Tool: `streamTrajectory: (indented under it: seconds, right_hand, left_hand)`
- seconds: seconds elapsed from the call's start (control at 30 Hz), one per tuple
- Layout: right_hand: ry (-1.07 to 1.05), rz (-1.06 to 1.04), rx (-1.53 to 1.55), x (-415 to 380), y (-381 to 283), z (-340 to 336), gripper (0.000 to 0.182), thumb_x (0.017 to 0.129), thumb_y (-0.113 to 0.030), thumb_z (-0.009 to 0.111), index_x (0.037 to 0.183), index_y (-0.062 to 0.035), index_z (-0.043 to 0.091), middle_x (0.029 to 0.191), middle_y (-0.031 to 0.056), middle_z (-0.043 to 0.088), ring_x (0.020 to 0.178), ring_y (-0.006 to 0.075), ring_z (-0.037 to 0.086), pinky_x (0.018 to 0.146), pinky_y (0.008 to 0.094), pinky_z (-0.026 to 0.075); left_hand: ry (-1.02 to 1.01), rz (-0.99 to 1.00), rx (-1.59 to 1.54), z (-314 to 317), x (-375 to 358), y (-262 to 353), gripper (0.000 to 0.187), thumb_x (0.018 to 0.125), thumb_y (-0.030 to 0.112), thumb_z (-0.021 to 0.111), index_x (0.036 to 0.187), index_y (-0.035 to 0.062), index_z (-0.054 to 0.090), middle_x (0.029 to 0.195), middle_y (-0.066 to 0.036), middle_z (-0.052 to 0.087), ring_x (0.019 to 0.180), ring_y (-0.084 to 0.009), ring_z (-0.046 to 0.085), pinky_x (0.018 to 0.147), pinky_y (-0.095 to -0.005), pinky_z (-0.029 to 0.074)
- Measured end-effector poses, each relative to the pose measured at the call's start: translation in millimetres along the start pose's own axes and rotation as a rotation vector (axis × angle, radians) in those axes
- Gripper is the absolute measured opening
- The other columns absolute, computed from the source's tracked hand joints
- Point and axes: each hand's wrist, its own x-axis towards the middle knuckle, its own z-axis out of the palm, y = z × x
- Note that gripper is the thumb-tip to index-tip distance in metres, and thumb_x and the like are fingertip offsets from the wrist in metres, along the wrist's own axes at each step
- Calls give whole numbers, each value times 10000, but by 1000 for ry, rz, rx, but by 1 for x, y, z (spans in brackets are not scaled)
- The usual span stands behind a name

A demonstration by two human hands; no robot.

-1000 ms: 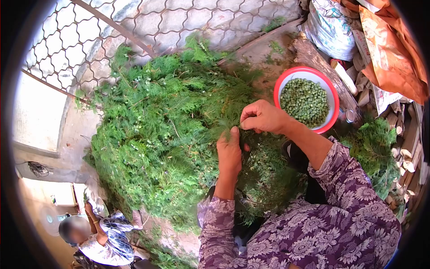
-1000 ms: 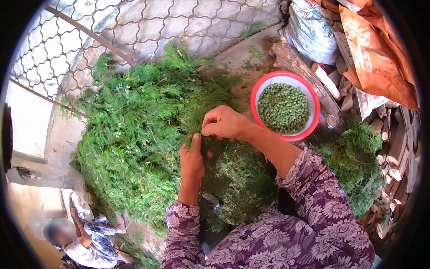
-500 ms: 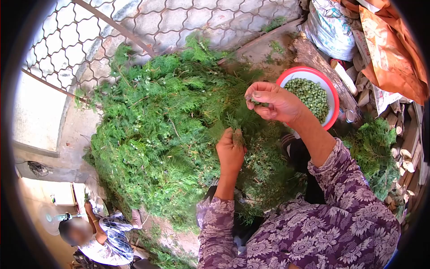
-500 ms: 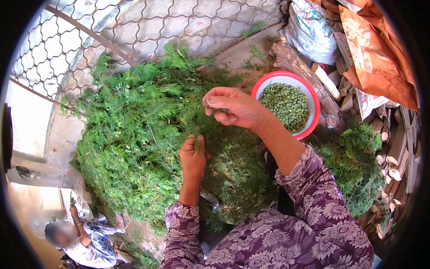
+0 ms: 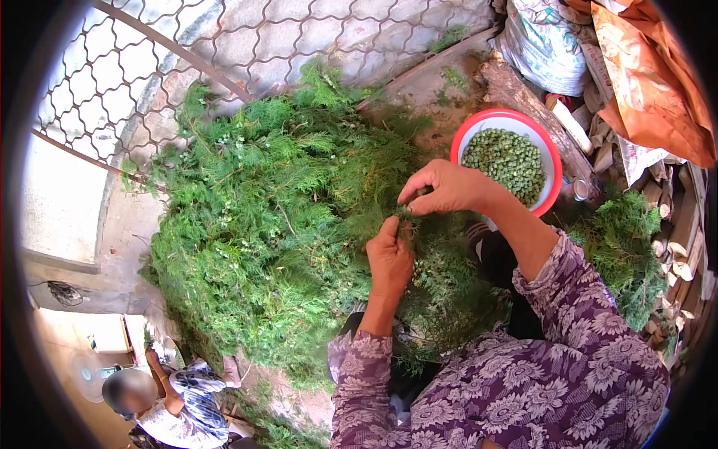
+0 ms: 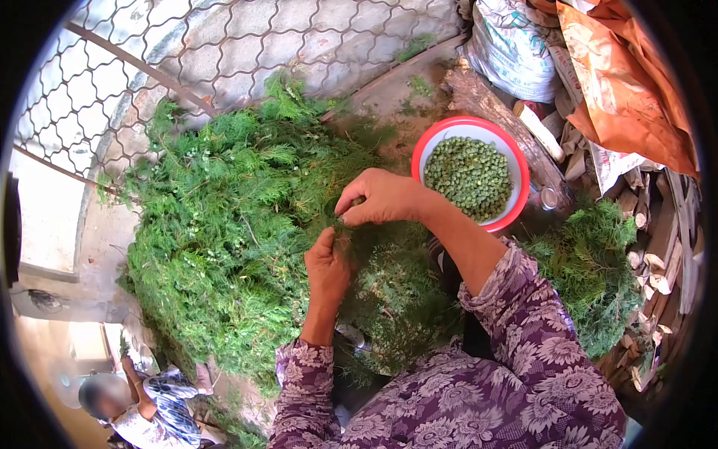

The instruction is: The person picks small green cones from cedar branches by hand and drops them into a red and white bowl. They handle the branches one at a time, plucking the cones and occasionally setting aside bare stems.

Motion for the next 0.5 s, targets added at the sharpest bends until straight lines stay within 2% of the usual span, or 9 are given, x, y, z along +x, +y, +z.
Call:
streamTrajectory:
  seconds: [0.1,0.13,0.17,0.3,0.37,0.5]
  right_hand:
    - [-63,28,3,-3,-8,2,302,704,-181,611,945,-1,626,719,35,601,639,89,521,573,244,420]
    - [-35,-38,-42,0,-1,5,308,698,-177,604,947,4,623,721,49,604,642,97,524,577,248,423]
    - [-7,-105,-87,1,3,6,315,693,-173,597,949,9,621,722,62,607,644,104,527,582,253,425]
    - [-19,-82,-115,-1,1,7,315,680,-165,585,936,14,616,743,98,611,640,136,543,584,265,430]
    - [50,-217,-163,1,8,10,283,664,-154,598,889,17,616,738,108,607,627,149,551,579,276,432]
    - [196,-225,-243,0,4,25,253,640,-140,615,834,23,609,701,115,590,626,157,558,575,277,433]
  left_hand:
    - [17,-7,-44,0,1,3,89,836,8,502,901,-4,560,621,34,464,561,-22,376,466,-191,333]
    - [16,-6,-43,-1,1,1,89,836,8,502,901,-4,560,621,34,464,561,-22,376,466,-191,333]
    - [-12,-27,-18,-4,1,-3,105,832,4,501,916,-2,563,632,25,480,577,-24,390,487,-193,347]
    - [-37,-8,-7,-4,3,-5,140,821,-8,501,942,-1,572,680,6,534,640,-32,432,568,-193,383]
    - [-32,3,25,-5,3,-8,138,819,-7,505,939,-4,573,698,1,548,659,-35,442,589,-193,385]
    - [35,15,-26,-4,5,-9,118,822,-3,512,918,-10,580,719,-3,567,675,-40,454,603,-193,392]
